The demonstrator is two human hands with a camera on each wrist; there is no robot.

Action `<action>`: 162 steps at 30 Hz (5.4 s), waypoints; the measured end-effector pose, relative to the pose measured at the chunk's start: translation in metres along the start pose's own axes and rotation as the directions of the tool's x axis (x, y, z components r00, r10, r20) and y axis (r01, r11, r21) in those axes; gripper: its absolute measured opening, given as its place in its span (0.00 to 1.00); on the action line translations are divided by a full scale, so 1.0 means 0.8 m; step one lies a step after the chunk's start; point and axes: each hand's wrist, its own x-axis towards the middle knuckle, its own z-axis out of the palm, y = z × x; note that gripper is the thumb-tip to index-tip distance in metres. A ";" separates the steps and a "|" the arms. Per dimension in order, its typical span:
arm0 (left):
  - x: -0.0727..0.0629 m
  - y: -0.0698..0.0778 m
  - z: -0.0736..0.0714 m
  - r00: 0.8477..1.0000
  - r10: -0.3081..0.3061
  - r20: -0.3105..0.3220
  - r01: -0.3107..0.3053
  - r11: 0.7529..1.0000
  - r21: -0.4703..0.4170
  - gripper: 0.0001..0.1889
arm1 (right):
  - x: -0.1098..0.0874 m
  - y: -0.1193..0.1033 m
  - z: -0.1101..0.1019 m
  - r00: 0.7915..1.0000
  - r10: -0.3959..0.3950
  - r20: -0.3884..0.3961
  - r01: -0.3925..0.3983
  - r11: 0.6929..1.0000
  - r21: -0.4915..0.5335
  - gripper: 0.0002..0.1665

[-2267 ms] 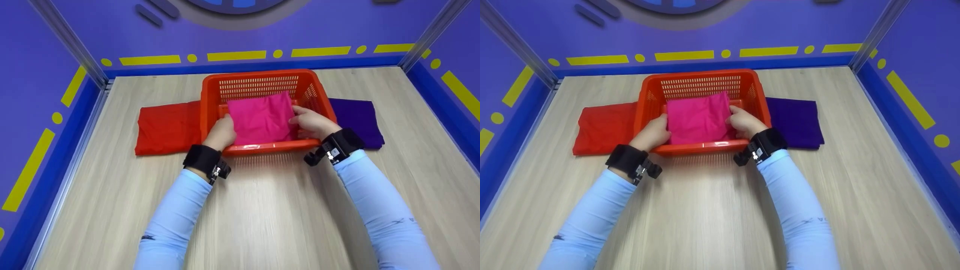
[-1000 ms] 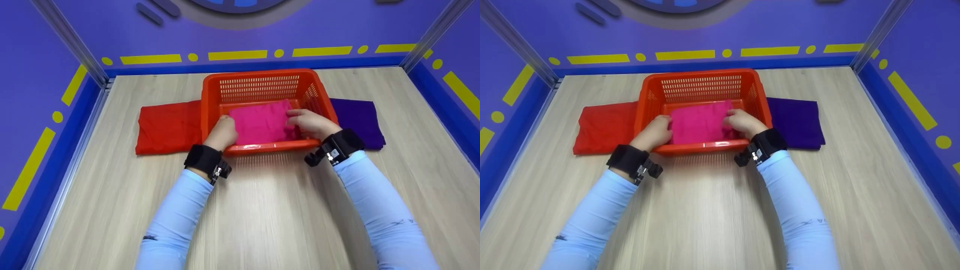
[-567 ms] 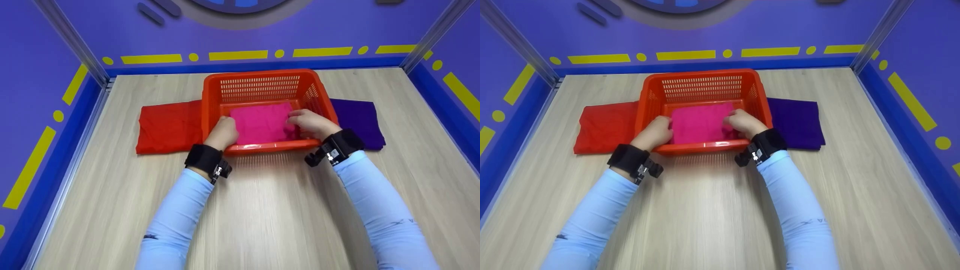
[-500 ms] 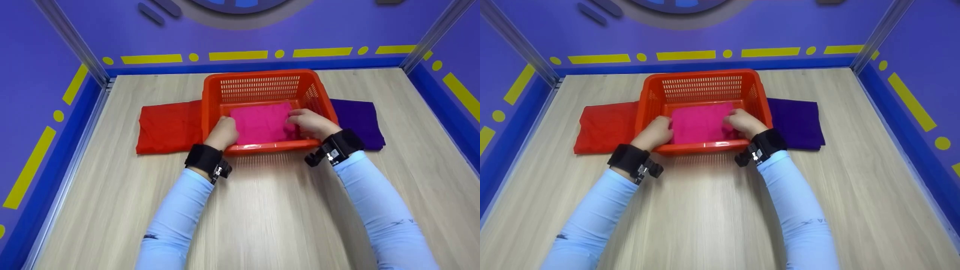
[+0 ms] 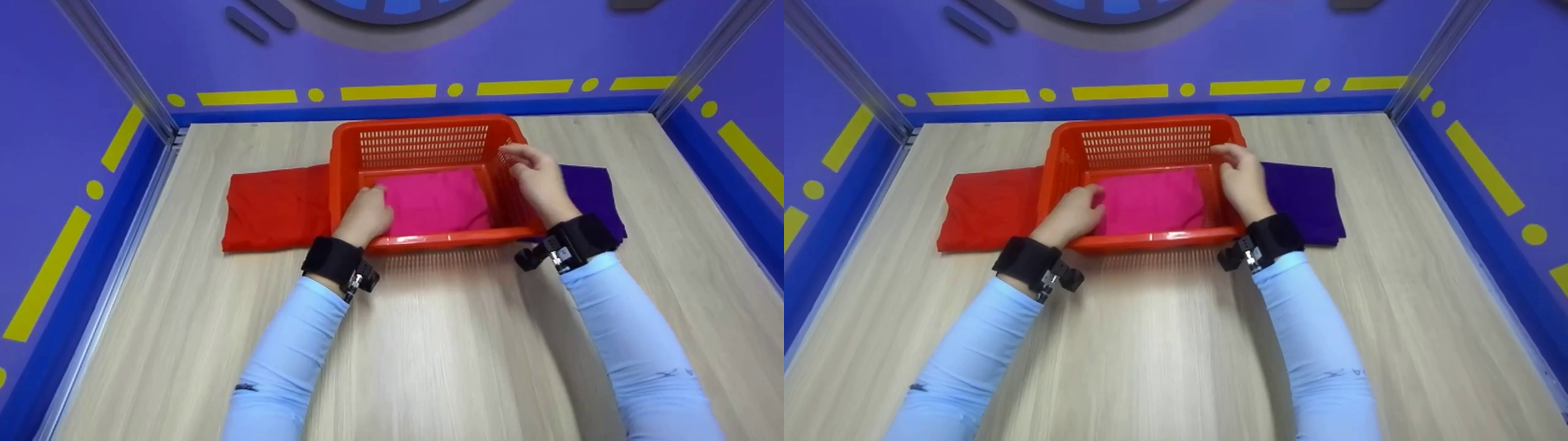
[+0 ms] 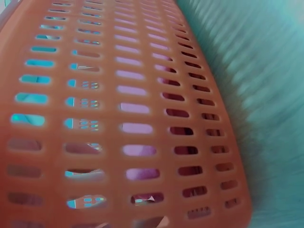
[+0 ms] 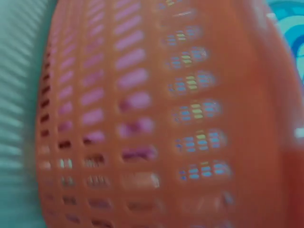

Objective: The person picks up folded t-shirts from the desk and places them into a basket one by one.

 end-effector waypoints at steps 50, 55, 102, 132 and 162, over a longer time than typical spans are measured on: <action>-0.004 -0.155 -0.045 0.979 -0.198 0.044 0.186 0.964 0.192 0.41 | -0.014 0.050 -0.031 0.982 0.188 0.019 -0.189 0.976 0.106 0.30; -0.005 -0.154 -0.047 0.971 -0.222 0.084 0.206 0.964 0.168 0.43 | -0.015 0.050 -0.031 0.979 0.203 0.014 -0.203 0.973 0.109 0.30; -0.215 -0.151 -0.018 0.979 -0.071 0.192 -0.007 0.925 0.380 0.56 | -0.015 0.045 -0.039 0.981 0.191 0.015 -0.192 0.977 0.097 0.30; -0.203 -0.001 0.108 0.988 -0.030 0.152 -0.100 0.632 0.769 0.62 | -0.014 0.050 -0.032 0.983 0.182 0.034 -0.184 0.982 0.047 0.30; -0.160 0.099 0.175 0.981 -0.002 0.194 -0.173 0.438 0.882 0.61 | -0.010 0.052 -0.031 0.984 0.178 0.032 -0.180 0.976 0.123 0.29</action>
